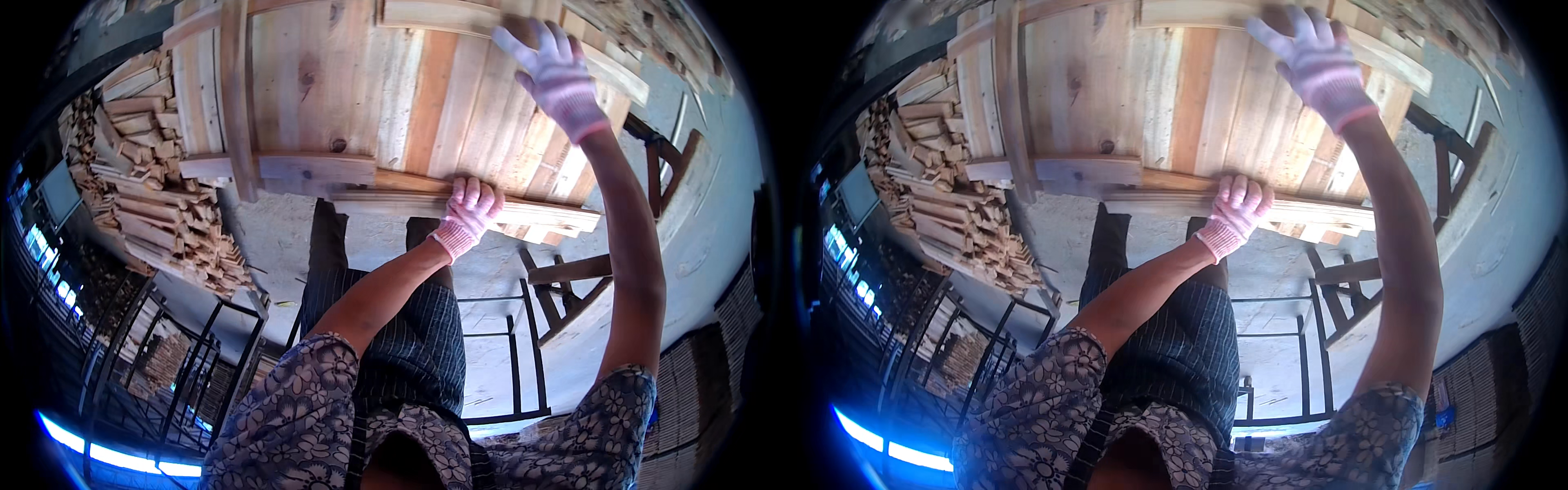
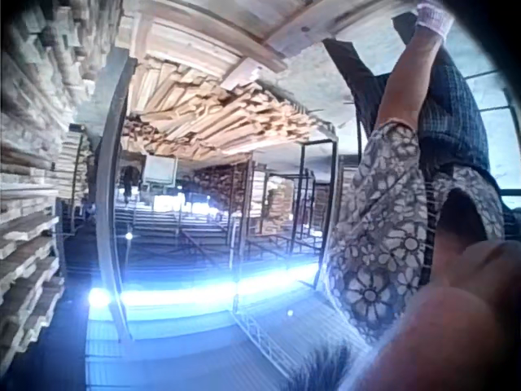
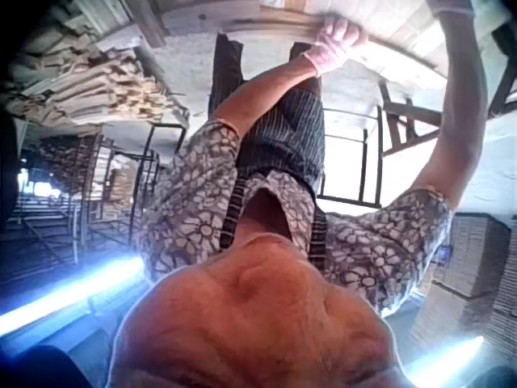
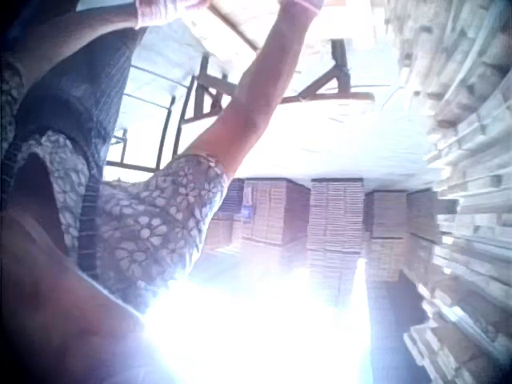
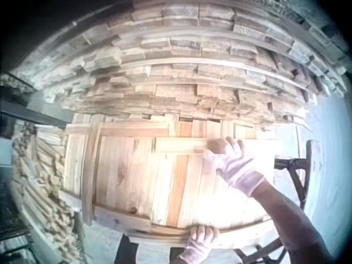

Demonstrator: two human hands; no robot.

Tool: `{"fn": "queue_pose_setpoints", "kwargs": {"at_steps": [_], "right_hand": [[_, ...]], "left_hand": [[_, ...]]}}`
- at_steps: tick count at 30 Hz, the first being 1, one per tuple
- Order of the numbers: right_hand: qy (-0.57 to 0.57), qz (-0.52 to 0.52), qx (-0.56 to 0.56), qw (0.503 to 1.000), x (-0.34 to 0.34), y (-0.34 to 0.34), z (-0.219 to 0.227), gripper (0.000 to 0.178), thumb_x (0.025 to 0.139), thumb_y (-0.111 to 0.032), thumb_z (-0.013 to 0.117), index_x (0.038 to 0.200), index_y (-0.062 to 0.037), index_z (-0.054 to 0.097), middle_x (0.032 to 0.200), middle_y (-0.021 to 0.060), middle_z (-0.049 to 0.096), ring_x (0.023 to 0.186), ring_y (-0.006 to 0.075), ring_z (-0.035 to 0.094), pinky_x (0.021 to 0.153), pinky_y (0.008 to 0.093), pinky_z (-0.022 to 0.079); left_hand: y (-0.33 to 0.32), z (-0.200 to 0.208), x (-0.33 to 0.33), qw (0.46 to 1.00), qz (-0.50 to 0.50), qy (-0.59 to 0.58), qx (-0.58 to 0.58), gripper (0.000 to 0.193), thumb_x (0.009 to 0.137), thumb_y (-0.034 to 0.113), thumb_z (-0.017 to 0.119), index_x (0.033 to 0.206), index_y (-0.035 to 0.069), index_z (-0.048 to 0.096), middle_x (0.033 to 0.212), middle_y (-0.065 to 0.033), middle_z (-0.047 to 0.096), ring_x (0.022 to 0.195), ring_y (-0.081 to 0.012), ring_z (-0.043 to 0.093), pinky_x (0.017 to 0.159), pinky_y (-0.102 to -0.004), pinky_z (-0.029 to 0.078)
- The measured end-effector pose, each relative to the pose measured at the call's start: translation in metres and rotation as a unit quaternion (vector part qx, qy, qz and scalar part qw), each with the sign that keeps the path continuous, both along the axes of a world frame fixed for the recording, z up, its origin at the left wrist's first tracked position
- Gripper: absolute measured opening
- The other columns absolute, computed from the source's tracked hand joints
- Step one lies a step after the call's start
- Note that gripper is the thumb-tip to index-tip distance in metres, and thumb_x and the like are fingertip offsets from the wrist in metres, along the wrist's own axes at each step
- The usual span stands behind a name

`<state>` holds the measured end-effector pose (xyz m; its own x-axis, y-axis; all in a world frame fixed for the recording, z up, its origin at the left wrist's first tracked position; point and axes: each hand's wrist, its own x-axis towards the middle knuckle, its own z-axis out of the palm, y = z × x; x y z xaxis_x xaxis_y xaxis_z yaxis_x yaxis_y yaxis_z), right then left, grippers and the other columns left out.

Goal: The person stacks wooden planks on a metal rack in a workshop. They pick up planks from a pile, align them, and place them onto the rack repeatedly.

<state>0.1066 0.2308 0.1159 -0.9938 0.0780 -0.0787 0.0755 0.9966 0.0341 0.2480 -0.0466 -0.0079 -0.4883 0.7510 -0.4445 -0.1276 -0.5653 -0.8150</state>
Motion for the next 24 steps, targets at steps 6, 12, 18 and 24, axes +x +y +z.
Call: {"fn": "queue_pose_setpoints", "kwargs": {"at_steps": [6, 12, 18, 24], "right_hand": [[-0.191, -0.067, -0.195, 0.960, 0.224, -0.107, -0.004, 0.082, 0.076, -0.043, 0.081, 0.147, -0.0299, 0.041, 0.138, 0.0150, 0.044, 0.130, 0.0354, 0.046, 0.114, 0.0565, 0.035], [-0.041, -0.042, -0.029, 0.998, 0.273, -0.145, -0.055, 0.073, 0.086, -0.028, 0.052, 0.154, -0.0363, 0.029, 0.118, 0.0145, 0.050, 0.098, 0.0316, 0.052, 0.088, 0.0554, 0.041], [-0.059, -0.037, -0.035, 0.997, 0.271, -0.153, -0.058, 0.070, 0.089, -0.024, 0.051, 0.155, -0.0368, 0.029, 0.122, 0.0142, 0.052, 0.102, 0.0316, 0.053, 0.091, 0.0543, 0.040], [-0.184, -0.048, -0.071, 0.979, 0.273, -0.148, -0.049, 0.062, 0.094, -0.020, 0.049, 0.152, -0.0375, 0.035, 0.128, 0.0169, 0.050, 0.110, 0.0358, 0.052, 0.098, 0.0590, 0.040]], "left_hand": [[-0.002, 0.045, -0.028, 0.403, 0.119, -0.755, 0.504, 0.047, 0.073, 0.021, 0.059, 0.118, 0.016, 0.049, 0.096, -0.0015, 0.041, 0.089, -0.0192, 0.049, 0.077, -0.0379, 0.043], [-0.011, 0.048, -0.043, 0.452, 0.164, -0.745, 0.462, 0.033, 0.083, 0.020, 0.059, 0.115, 0.026, 0.053, 0.088, 0.0013, 0.043, 0.081, -0.0179, 0.049, 0.071, -0.0362, 0.044], [-0.040, 0.034, -0.055, 0.537, 0.125, -0.749, 0.366, 0.036, 0.085, 0.020, 0.057, 0.121, 0.020, 0.057, 0.093, -0.0003, 0.047, 0.090, -0.0194, 0.049, 0.083, -0.0403, 0.045], [-0.028, 0.061, -0.056, 0.457, 0.161, -0.789, 0.378, 0.050, 0.082, 0.023, 0.055, 0.130, 0.012, 0.053, 0.105, -0.0056, 0.050, 0.096, -0.0235, 0.051, 0.086, -0.0461, 0.043]]}}
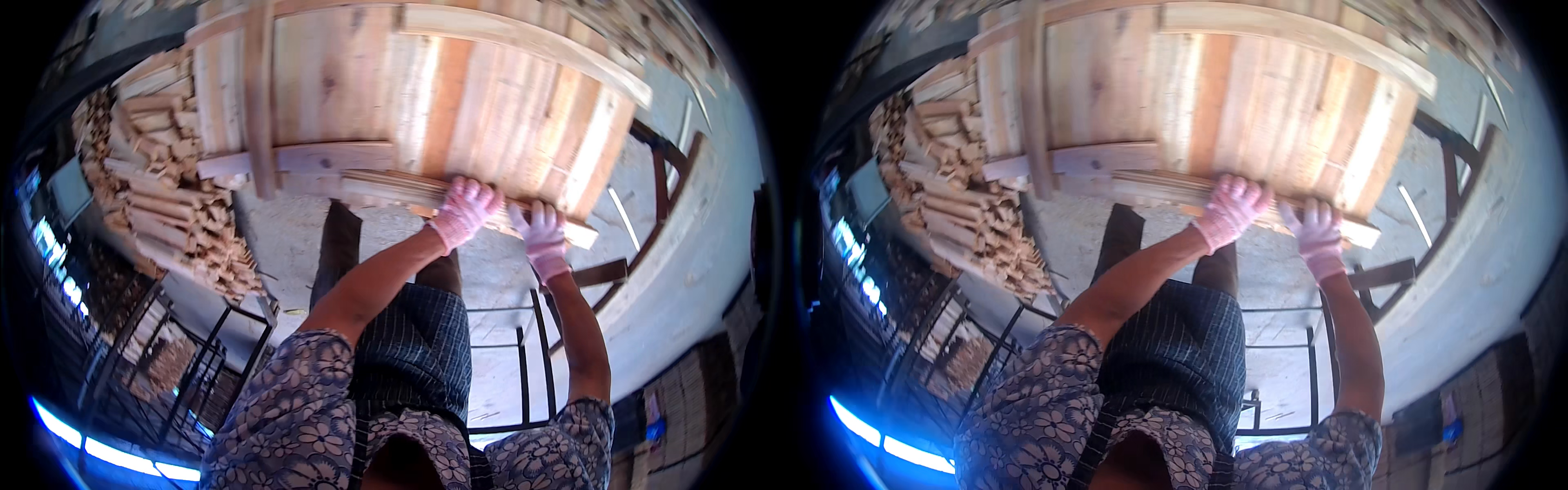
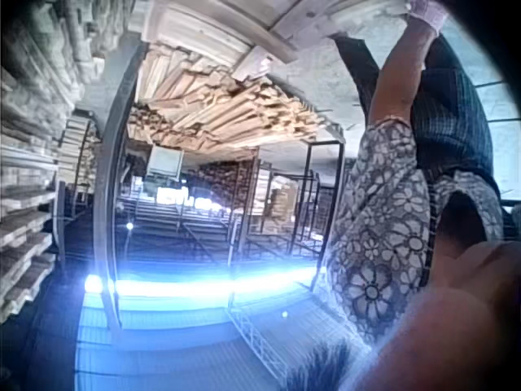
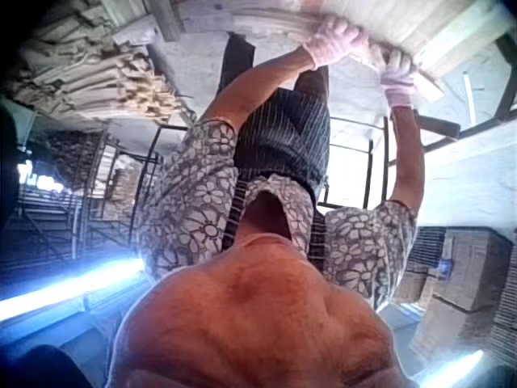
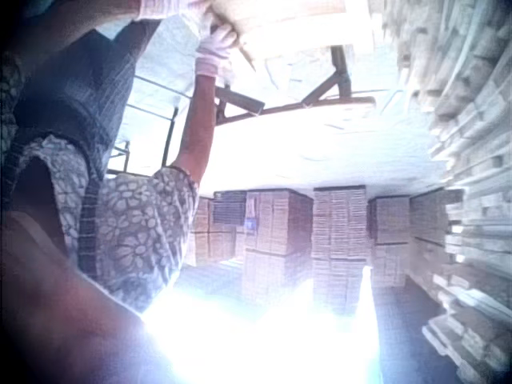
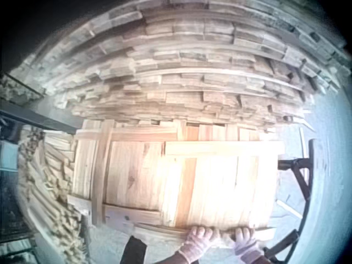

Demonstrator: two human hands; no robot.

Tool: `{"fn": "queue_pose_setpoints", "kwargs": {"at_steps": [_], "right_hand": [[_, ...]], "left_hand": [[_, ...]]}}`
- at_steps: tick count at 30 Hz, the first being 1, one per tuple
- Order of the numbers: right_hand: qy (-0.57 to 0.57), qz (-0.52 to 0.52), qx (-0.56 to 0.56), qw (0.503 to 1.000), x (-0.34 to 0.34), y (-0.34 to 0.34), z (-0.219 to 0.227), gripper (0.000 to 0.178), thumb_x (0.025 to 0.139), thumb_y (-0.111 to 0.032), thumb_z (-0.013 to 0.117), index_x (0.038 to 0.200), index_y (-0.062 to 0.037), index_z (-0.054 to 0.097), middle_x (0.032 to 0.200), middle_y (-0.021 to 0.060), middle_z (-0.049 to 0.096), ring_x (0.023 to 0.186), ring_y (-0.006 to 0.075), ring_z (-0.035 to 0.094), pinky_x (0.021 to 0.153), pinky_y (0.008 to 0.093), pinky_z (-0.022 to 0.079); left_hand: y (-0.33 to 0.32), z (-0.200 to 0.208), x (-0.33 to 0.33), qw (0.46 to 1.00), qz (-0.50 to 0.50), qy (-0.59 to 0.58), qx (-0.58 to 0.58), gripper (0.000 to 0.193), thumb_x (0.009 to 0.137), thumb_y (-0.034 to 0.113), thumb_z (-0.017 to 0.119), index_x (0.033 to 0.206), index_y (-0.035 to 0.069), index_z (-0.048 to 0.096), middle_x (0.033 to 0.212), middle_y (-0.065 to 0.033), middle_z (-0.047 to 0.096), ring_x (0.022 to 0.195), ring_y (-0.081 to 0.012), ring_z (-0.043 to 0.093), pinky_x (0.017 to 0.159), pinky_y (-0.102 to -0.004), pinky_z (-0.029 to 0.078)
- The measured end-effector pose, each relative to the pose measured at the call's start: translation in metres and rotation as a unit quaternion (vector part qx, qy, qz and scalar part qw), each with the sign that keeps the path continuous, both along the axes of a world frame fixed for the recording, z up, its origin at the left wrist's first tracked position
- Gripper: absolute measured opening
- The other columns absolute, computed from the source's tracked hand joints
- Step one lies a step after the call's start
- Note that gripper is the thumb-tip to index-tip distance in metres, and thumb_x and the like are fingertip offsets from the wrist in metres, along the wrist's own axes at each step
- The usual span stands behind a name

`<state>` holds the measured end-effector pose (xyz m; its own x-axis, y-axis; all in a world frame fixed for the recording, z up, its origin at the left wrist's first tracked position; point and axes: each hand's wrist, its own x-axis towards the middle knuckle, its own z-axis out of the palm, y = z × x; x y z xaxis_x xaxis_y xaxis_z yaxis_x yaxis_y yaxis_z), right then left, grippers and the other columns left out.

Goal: The person stacks wooden planks on a metal rack in a workshop. They pick up planks from a pile, align them, and place them onto the rack repeatedly.

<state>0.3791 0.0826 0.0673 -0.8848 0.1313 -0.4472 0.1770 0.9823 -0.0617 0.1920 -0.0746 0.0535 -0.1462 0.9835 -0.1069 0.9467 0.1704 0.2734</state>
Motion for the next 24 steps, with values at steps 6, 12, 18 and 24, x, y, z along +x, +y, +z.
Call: {"fn": "queue_pose_setpoints", "kwargs": {"at_steps": [6, 12, 18, 24], "right_hand": [[0.078, 0.052, 0.083, 0.992, -0.005, -0.003, -0.009, 0.066, 0.086, -0.019, 0.061, 0.146, -0.0337, 0.040, 0.122, 0.0160, 0.050, 0.103, 0.0353, 0.053, 0.090, 0.0516, 0.046], [-0.048, 0.048, 0.023, 0.997, -0.039, -0.018, 0.024, 0.089, 0.074, -0.030, 0.079, 0.151, -0.0238, 0.035, 0.130, 0.0152, 0.045, 0.117, 0.0387, 0.048, 0.098, 0.0569, 0.043], [0.150, 0.085, -0.177, 0.969, -0.258, -0.160, 0.074, 0.069, 0.077, -0.021, 0.074, 0.139, -0.0122, 0.046, 0.127, 0.0083, 0.048, 0.116, 0.0304, 0.051, 0.097, 0.0486, 0.046], [0.171, 0.115, 0.078, 0.975, -0.350, -0.260, -0.001, 0.068, 0.082, -0.030, 0.071, 0.143, -0.0245, 0.044, 0.123, 0.0093, 0.047, 0.113, 0.0346, 0.050, 0.096, 0.0516, 0.046]], "left_hand": [[-0.055, 0.054, -0.030, 0.991, 0.097, -0.085, 0.025, 0.045, 0.084, 0.023, 0.060, 0.128, 0.015, 0.060, 0.116, -0.0110, 0.059, 0.109, -0.0303, 0.058, 0.100, -0.0505, 0.046], [-0.228, 0.132, -0.120, 0.900, 0.394, -0.181, -0.053, 0.057, 0.085, 0.022, 0.073, 0.138, 0.012, 0.053, 0.126, -0.0156, 0.059, 0.116, -0.0366, 0.056, 0.101, -0.0489, 0.046], [-0.400, 0.115, -0.249, 0.810, 0.577, 0.028, -0.105, 0.055, 0.086, 0.020, 0.067, 0.136, 0.010, 0.049, 0.124, -0.0176, 0.056, 0.113, -0.0413, 0.056, 0.096, -0.0503, 0.048], [-0.459, 0.049, -0.344, 0.646, 0.759, -0.073, -0.050, 0.062, 0.087, 0.035, 0.071, 0.138, 0.010, 0.048, 0.128, -0.0209, 0.055, 0.117, -0.0413, 0.056, 0.103, -0.0499, 0.045]]}}
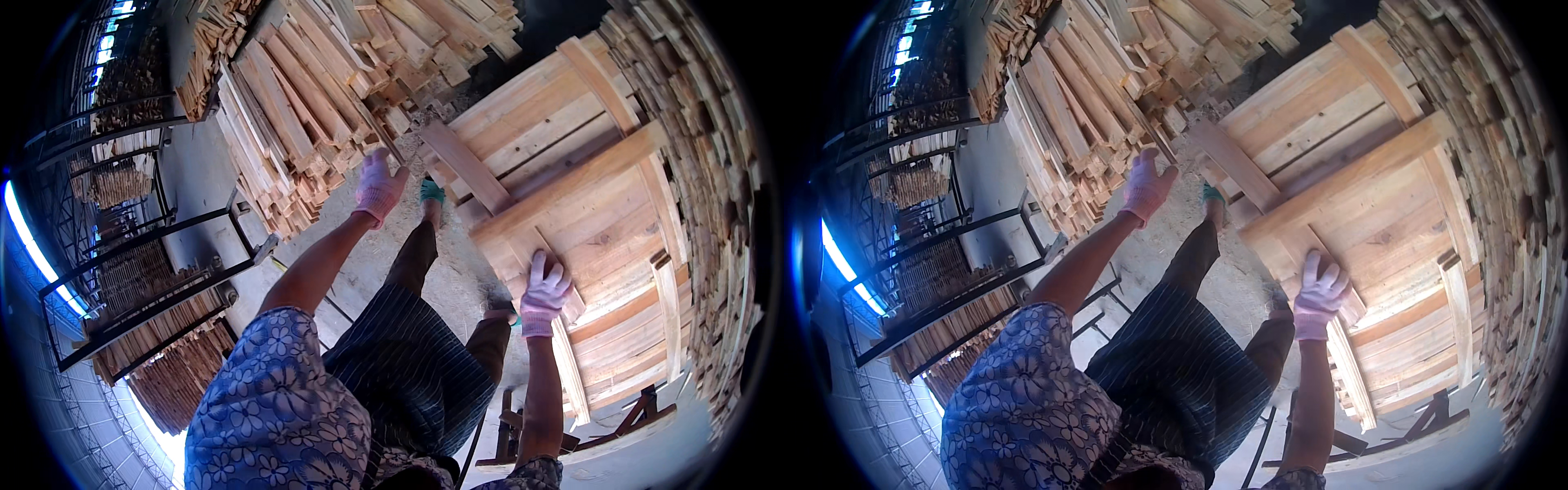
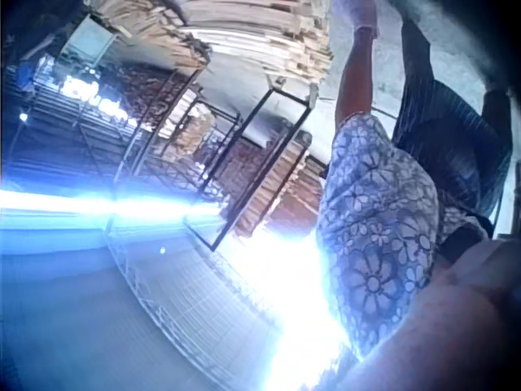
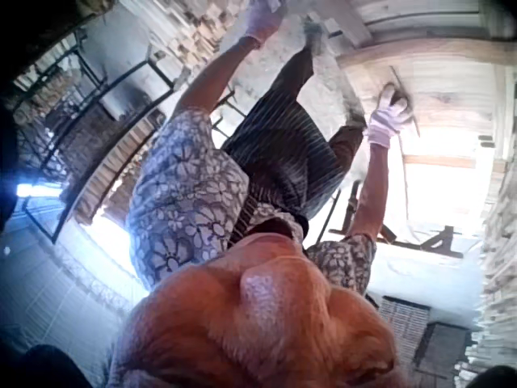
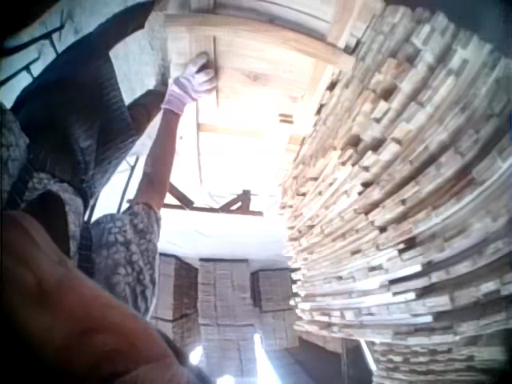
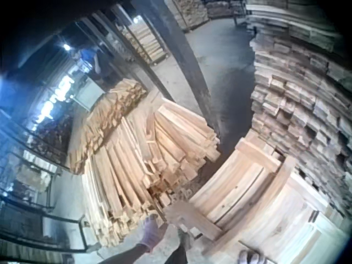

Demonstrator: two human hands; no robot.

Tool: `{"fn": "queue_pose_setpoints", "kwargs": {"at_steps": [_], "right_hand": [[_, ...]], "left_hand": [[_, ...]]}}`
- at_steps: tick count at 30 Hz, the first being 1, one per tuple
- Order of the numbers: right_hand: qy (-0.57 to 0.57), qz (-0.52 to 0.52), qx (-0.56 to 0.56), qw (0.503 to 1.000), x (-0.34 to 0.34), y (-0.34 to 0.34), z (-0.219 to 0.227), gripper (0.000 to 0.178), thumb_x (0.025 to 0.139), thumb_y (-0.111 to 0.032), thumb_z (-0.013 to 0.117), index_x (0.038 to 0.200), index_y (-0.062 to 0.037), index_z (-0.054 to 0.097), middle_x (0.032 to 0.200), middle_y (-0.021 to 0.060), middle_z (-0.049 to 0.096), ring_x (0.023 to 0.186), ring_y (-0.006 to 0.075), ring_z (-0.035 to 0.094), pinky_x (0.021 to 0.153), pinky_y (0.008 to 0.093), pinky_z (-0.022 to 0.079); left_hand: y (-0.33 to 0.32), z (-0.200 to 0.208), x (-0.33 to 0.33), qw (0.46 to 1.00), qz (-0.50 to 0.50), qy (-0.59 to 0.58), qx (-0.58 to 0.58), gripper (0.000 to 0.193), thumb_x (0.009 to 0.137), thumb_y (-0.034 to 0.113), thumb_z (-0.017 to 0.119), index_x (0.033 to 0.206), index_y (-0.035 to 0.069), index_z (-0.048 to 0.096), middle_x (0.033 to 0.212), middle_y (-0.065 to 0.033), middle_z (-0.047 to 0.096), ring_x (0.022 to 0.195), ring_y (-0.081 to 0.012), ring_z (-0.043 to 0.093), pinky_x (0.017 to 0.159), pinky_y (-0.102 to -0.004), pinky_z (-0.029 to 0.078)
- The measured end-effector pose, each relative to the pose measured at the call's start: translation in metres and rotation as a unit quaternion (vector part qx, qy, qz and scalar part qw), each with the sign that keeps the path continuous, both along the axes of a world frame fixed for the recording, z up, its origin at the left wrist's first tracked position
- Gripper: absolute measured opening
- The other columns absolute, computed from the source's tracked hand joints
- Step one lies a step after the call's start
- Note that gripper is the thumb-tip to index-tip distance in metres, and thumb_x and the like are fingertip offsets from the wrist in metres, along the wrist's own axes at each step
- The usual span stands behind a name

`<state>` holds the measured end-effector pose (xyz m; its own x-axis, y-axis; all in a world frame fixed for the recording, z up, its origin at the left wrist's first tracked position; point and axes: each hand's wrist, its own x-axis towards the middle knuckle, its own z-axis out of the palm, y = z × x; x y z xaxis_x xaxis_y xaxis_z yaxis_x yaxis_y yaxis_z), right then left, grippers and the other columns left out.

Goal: The person stacks wooden planks on a metal rack in a workshop. They pick up planks from a pile, align them, and place them onto the rack repeatedly.

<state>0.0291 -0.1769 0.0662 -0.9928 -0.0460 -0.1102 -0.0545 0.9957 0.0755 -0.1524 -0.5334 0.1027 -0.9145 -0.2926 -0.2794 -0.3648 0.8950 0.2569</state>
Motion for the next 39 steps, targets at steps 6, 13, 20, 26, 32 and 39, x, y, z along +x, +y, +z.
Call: {"fn": "queue_pose_setpoints", "kwargs": {"at_steps": [6, 13, 20, 26, 32, 39], "right_hand": [[-0.106, 0.031, -0.046, 0.993, -0.007, 0.014, 0.013, 0.080, 0.074, -0.030, 0.079, 0.145, -0.0319, 0.041, 0.126, 0.0096, 0.041, 0.115, 0.0353, 0.047, 0.099, 0.0543, 0.044], [-0.104, 0.036, -0.087, 0.990, -0.026, -0.009, 0.016, 0.076, 0.070, -0.032, 0.084, 0.131, -0.0217, 0.041, 0.131, 0.0150, 0.040, 0.122, 0.0404, 0.045, 0.097, 0.0580, 0.043], [-0.059, 0.040, -0.119, 0.990, -0.014, -0.001, -0.008, 0.070, 0.070, -0.031, 0.084, 0.124, -0.0237, 0.041, 0.125, 0.0134, 0.044, 0.112, 0.0387, 0.051, 0.089, 0.0551, 0.045], [-0.025, 0.046, -0.165, 0.985, -0.009, 0.007, -0.013, 0.068, 0.073, -0.032, 0.081, 0.128, -0.0242, 0.041, 0.125, 0.0135, 0.043, 0.112, 0.0392, 0.051, 0.091, 0.0547, 0.045], [-0.104, -0.127, -0.237, 0.958, -0.025, 0.019, 0.027, 0.050, 0.083, -0.033, 0.073, 0.128, -0.0205, 0.054, 0.130, 0.0137, 0.049, 0.121, 0.0413, 0.049, 0.099, 0.0536, 0.042], [-0.062, -0.059, -0.143, 0.986, -0.026, -0.014, 0.027, 0.085, 0.077, -0.044, 0.078, 0.150, -0.0259, 0.038, 0.142, 0.0152, 0.040, 0.129, 0.0370, 0.044, 0.108, 0.0567, 0.034]], "left_hand": [[-0.058, -0.042, -0.075, 0.788, 0.433, -0.069, 0.431, 0.051, 0.086, 0.036, 0.070, 0.122, 0.005, 0.052, 0.110, -0.0139, 0.060, 0.094, -0.0292, 0.064, 0.077, -0.0395, 0.055], [-0.079, 0.043, 0.038, 0.769, 0.387, -0.018, 0.508, 0.032, 0.088, 0.012, 0.056, 0.119, 0.005, 0.049, 0.079, -0.0062, 0.055, 0.057, -0.0157, 0.054, 0.050, -0.0325, 0.047], [-0.001, 0.083, 0.130, 0.888, 0.148, -0.057, 0.431, 0.063, 0.082, 0.020, 0.079, 0.130, 0.000, 0.044, 0.106, -0.0113, 0.056, 0.094, -0.0207, 0.060, 0.079, -0.0363, 0.053], [0.139, 0.050, 0.053, 0.961, -0.185, 0.004, 0.207, 0.077, 0.071, 0.032, 0.085, 0.132, 0.005, 0.046, 0.120, -0.0209, 0.056, 0.109, -0.0408, 0.057, 0.093, -0.0500, 0.050], [0.229, 0.016, 0.031, 0.938, -0.346, 0.027, 0.007, 0.078, 0.079, 0.037, 0.076, 0.144, 0.014, 0.040, 0.128, -0.0174, 0.049, 0.116, -0.0381, 0.053, 0.096, -0.0527, 0.047], [0.252, 0.002, -0.025, 0.915, -0.379, -0.100, 0.098, 0.071, 0.088, 0.021, 0.067, 0.151, 0.035, 0.037, 0.127, -0.0194, 0.049, 0.112, -0.0378, 0.060, 0.092, -0.0474, 0.053]]}}
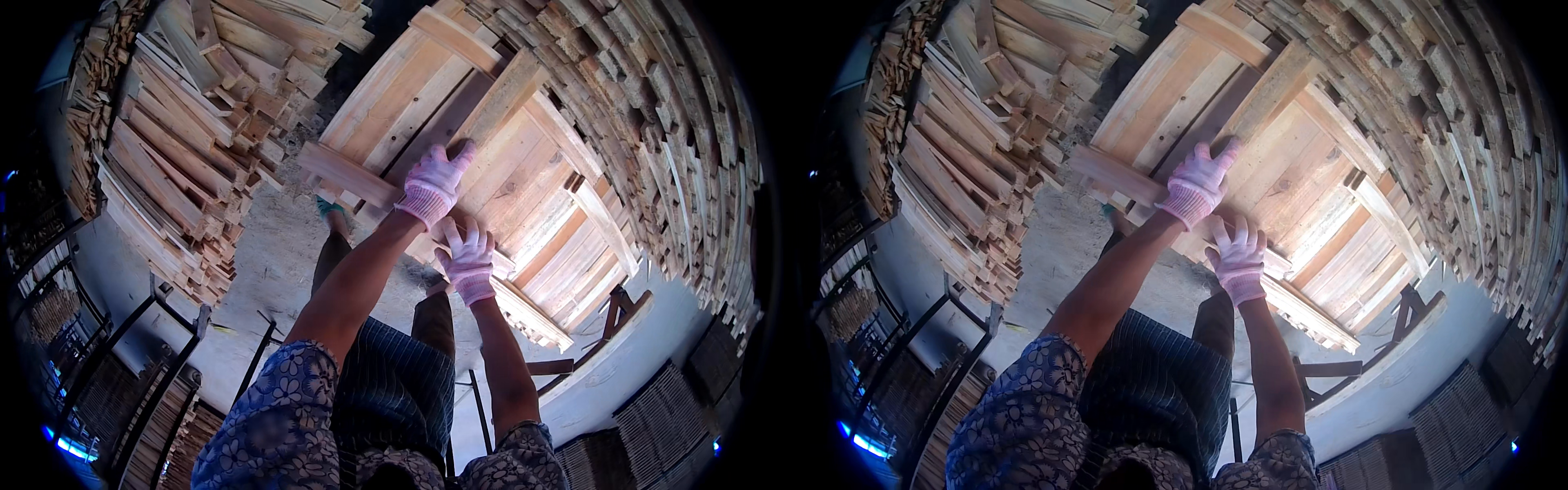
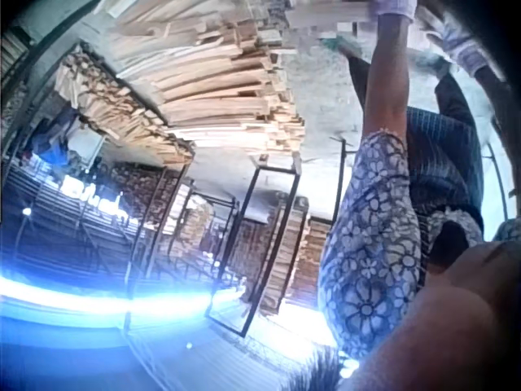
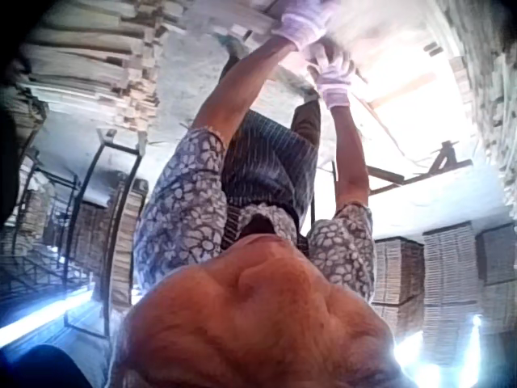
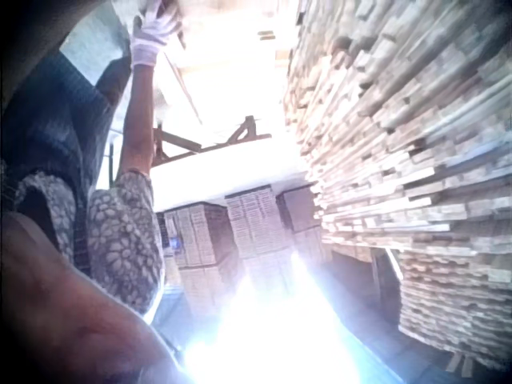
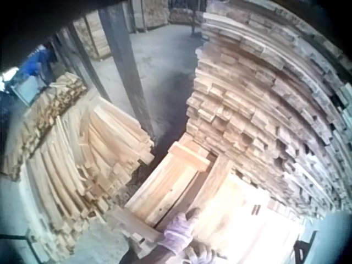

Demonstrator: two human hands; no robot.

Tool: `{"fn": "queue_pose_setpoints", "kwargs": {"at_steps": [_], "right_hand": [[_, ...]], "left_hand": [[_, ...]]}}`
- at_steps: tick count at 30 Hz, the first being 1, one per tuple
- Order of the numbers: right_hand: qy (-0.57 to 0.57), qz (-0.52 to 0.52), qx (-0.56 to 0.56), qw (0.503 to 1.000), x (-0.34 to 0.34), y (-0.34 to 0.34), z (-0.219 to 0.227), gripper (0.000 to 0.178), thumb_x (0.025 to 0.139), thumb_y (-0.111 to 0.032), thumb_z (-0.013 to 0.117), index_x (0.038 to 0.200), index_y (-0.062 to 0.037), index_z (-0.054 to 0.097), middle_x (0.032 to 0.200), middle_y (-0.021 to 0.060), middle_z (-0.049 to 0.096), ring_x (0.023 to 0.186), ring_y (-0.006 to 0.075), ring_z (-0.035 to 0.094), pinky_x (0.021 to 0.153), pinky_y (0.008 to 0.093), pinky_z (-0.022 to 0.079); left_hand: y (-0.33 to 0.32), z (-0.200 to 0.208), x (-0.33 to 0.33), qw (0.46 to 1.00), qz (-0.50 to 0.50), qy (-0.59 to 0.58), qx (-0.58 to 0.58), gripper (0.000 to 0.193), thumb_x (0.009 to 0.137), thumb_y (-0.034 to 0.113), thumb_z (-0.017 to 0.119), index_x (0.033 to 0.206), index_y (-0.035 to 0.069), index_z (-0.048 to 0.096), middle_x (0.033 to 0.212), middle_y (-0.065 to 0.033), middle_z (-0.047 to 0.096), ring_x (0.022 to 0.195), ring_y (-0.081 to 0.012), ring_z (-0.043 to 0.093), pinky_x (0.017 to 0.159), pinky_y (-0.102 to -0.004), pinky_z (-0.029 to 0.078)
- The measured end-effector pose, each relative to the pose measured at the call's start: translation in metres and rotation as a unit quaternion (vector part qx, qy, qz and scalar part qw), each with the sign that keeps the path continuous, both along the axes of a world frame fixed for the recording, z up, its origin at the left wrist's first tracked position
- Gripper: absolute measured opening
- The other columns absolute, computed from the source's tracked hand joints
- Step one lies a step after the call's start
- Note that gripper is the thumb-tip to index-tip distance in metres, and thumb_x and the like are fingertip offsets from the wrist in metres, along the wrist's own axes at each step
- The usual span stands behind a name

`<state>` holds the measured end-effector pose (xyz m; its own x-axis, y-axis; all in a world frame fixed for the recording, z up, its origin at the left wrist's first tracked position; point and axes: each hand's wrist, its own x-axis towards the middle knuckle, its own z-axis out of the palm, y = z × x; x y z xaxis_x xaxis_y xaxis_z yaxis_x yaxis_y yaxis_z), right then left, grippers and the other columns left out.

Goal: The person stacks wooden planks on a metal rack in a workshop. They pick up planks from a pile, align them, and place them onto the rack repeatedly.

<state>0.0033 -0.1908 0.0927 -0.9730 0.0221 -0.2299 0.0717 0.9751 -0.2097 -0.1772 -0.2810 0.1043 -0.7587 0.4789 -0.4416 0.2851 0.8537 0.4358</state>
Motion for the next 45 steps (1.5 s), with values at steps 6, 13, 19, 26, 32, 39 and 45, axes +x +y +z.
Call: {"fn": "queue_pose_setpoints", "kwargs": {"at_steps": [6, 13, 19, 26, 32, 39, 45], "right_hand": [[0.025, -0.041, -0.118, 0.992, -0.029, -0.006, 0.013, 0.071, 0.080, -0.025, 0.075, 0.142, -0.0198, 0.043, 0.131, 0.0112, 0.046, 0.122, 0.0337, 0.048, 0.104, 0.0508, 0.040], [0.010, -0.066, -0.152, 0.986, -0.077, -0.029, 0.022, 0.058, 0.084, -0.021, 0.072, 0.137, -0.0174, 0.048, 0.124, 0.0130, 0.054, 0.115, 0.0359, 0.054, 0.099, 0.0506, 0.044], [0.082, -0.130, -0.237, 0.959, -0.151, -0.073, 0.033, 0.051, 0.089, -0.012, 0.068, 0.138, -0.0131, 0.051, 0.123, 0.0170, 0.055, 0.107, 0.0389, 0.058, 0.092, 0.0476, 0.050], [0.112, -0.092, -0.254, 0.956, -0.265, -0.130, 0.064, 0.042, 0.096, -0.013, 0.067, 0.137, -0.0092, 0.058, 0.122, 0.0180, 0.058, 0.109, 0.0325, 0.060, 0.094, 0.0423, 0.050], [-0.012, -0.043, -0.387, 0.921, -0.406, -0.215, 0.045, 0.049, 0.095, -0.023, 0.068, 0.139, -0.0085, 0.055, 0.126, 0.0204, 0.061, 0.112, 0.0367, 0.063, 0.095, 0.0426, 0.051], [-0.049, -0.025, -0.300, 0.952, -0.596, -0.363, -0.006, 0.074, 0.094, -0.053, 0.057, 0.148, -0.0055, 0.039, 0.140, 0.0283, 0.053, 0.126, 0.0447, 0.054, 0.104, 0.0498, 0.044], [-0.073, 0.002, -0.180, 0.981, -0.587, -0.382, -0.022, 0.082, 0.094, -0.054, 0.056, 0.152, -0.0034, 0.030, 0.140, 0.0278, 0.051, 0.126, 0.0473, 0.052, 0.105, 0.0508, 0.044]], "left_hand": [[-0.079, 0.043, -0.039, 0.998, 0.053, 0.021, 0.016, 0.062, 0.089, 0.019, 0.068, 0.146, 0.033, 0.049, 0.120, -0.0206, 0.052, 0.103, -0.0398, 0.061, 0.091, -0.0468, 0.054], [-0.128, -0.009, -0.127, 0.986, 0.014, 0.168, 0.001, 0.065, 0.086, 0.021, 0.067, 0.146, 0.032, 0.047, 0.122, -0.0172, 0.053, 0.102, -0.0384, 0.062, 0.087, -0.0504, 0.054], [-0.127, -0.013, -0.129, 0.988, 0.050, 0.143, 0.043, 0.060, 0.085, 0.018, 0.064, 0.143, 0.032, 0.051, 0.122, -0.0164, 0.054, 0.099, -0.0373, 0.062, 0.083, -0.0503, 0.053], [-0.155, 0.002, -0.135, 0.980, 0.109, 0.108, 0.124, 0.062, 0.082, 0.028, 0.076, 0.140, 0.023, 0.053, 0.137, -0.0182, 0.049, 0.134, -0.0429, 0.044, 0.109, -0.0496, 0.041], [-0.341, 0.052, -0.201, 0.890, 0.373, 0.242, 0.098, 0.061, 0.087, 0.032, 0.071, 0.140, 0.009, 0.051, 0.133, -0.0226, 0.051, 0.134, -0.0420, 0.042, 0.110, -0.0492, 0.039], [-0.351, 0.008, -0.276, 0.855, 0.459, 0.196, -0.142, 0.081, 0.082, 0.049, 0.069, 0.137, -0.004, 0.043, 0.129, -0.0261, 0.049, 0.125, -0.0424, 0.048, 0.105, -0.0486, 0.042], [-0.375, 0.024, -0.281, 0.846, 0.530, -0.016, 0.053, 0.074, 0.078, 0.046, 0.074, 0.125, -0.004, 0.045, 0.128, -0.0257, 0.050, 0.120, -0.0459, 0.053, 0.100, -0.0527, 0.046]]}}
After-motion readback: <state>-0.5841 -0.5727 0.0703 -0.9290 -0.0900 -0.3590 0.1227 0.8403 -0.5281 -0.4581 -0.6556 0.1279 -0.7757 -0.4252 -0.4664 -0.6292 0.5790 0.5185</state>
